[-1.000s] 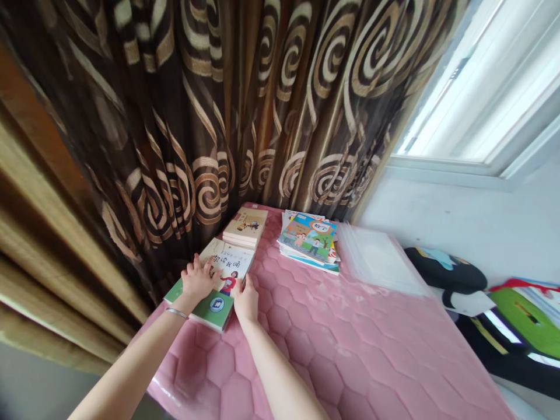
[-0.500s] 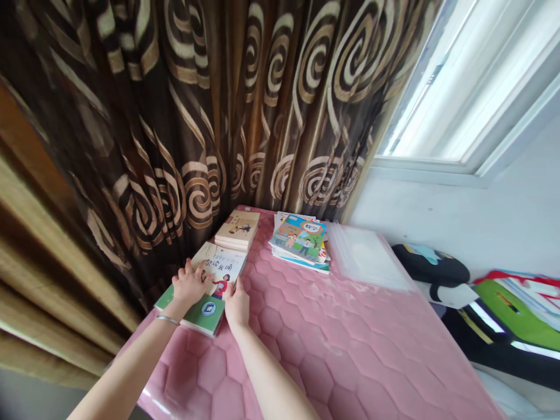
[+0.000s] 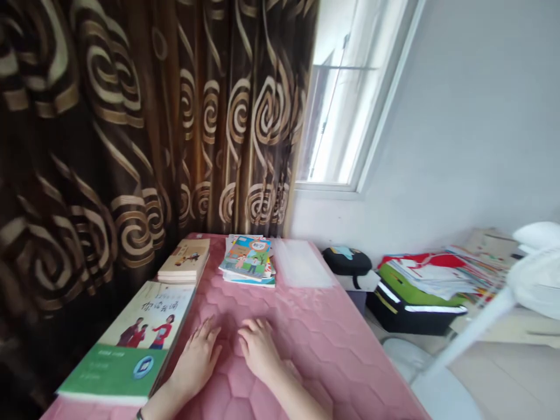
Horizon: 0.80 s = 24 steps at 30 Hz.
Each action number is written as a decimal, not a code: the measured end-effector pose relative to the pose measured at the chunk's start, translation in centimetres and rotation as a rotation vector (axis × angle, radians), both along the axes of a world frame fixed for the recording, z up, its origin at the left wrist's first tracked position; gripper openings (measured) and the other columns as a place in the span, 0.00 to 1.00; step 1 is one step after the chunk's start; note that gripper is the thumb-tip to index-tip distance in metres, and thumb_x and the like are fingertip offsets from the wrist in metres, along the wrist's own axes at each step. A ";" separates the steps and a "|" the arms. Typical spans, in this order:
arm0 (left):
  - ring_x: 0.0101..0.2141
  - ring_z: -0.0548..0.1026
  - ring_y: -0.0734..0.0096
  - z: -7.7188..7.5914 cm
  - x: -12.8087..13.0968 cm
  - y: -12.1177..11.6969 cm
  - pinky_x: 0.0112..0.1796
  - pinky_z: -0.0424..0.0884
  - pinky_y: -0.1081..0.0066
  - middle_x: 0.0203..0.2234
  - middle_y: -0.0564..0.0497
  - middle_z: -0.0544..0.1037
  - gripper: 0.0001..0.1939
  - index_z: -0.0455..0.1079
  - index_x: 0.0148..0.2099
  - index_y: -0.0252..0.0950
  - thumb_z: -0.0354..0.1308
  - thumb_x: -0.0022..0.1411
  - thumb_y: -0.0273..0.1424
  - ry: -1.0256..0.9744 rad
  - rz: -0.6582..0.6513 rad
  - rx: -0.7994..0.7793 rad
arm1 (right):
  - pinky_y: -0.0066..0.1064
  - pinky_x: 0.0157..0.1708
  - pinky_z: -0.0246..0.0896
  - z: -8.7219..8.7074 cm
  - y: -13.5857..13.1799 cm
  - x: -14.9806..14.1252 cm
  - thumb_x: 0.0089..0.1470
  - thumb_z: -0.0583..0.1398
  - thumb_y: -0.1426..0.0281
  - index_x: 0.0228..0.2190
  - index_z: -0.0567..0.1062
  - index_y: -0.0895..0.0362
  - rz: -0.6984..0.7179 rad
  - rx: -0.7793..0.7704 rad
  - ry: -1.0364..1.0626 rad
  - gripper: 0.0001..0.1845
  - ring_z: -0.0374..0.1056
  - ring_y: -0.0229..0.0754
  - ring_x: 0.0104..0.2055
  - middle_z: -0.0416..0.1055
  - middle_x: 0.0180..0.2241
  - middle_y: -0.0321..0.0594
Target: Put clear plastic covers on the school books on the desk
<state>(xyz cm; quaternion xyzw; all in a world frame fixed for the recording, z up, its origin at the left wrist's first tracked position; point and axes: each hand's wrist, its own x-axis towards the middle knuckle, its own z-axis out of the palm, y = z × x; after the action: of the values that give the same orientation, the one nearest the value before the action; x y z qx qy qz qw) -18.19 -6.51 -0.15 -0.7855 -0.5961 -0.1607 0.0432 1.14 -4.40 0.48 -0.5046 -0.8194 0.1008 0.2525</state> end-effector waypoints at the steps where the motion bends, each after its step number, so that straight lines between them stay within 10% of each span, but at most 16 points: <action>1: 0.60 0.64 0.55 -0.4 0.8 0.6 0.57 0.65 0.55 0.61 0.40 0.67 0.22 0.69 0.58 0.36 0.47 0.64 0.29 -0.009 0.003 -0.013 | 0.43 0.56 0.58 0.0 0.1 2.2 0.58 0.52 0.74 0.42 0.79 0.52 -0.060 0.005 -0.043 0.18 0.64 0.49 0.55 0.71 0.51 0.42; 6: 0.58 0.68 0.55 -2.3 2.6 3.3 0.57 0.64 0.51 0.59 0.41 0.70 0.21 0.71 0.56 0.38 0.47 0.63 0.30 -0.027 0.048 0.079 | 0.44 0.59 0.54 -1.3 -0.5 8.6 0.61 0.52 0.69 0.52 0.74 0.50 -0.190 -0.041 -0.028 0.21 0.60 0.49 0.61 0.66 0.58 0.41; 10: 0.58 0.68 0.57 -3.2 2.1 4.0 0.57 0.64 0.52 0.58 0.43 0.70 0.21 0.71 0.56 0.39 0.47 0.64 0.33 -0.062 0.007 0.134 | 0.38 0.54 0.61 -1.4 1.0 9.7 0.60 0.53 0.68 0.39 0.80 0.51 -0.187 -0.020 0.153 0.16 0.69 0.46 0.51 0.75 0.47 0.42; 13: 0.58 0.68 0.59 -3.0 1.7 4.0 0.57 0.65 0.54 0.58 0.45 0.70 0.21 0.71 0.56 0.41 0.48 0.63 0.35 -0.079 -0.005 0.094 | 0.33 0.42 0.67 -0.1 4.7 11.1 0.60 0.53 0.67 0.32 0.80 0.54 -0.349 -0.016 0.300 0.15 0.73 0.43 0.37 0.78 0.34 0.40; 24: 0.59 0.66 0.59 -2.0 2.3 3.5 0.58 0.63 0.53 0.59 0.45 0.70 0.21 0.71 0.56 0.42 0.49 0.63 0.33 -0.110 0.041 0.019 | 0.36 0.59 0.56 1.1 18.0 13.7 0.52 0.54 0.77 0.48 0.77 0.58 -0.585 -0.037 0.291 0.22 0.63 0.44 0.59 0.66 0.58 0.47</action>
<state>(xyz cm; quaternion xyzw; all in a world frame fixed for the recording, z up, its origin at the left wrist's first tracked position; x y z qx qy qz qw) -15.90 -3.05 -2.19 -0.7628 -0.6119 -0.2082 0.0211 14.82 13.57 1.58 -0.7032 -0.5932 0.1099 0.3762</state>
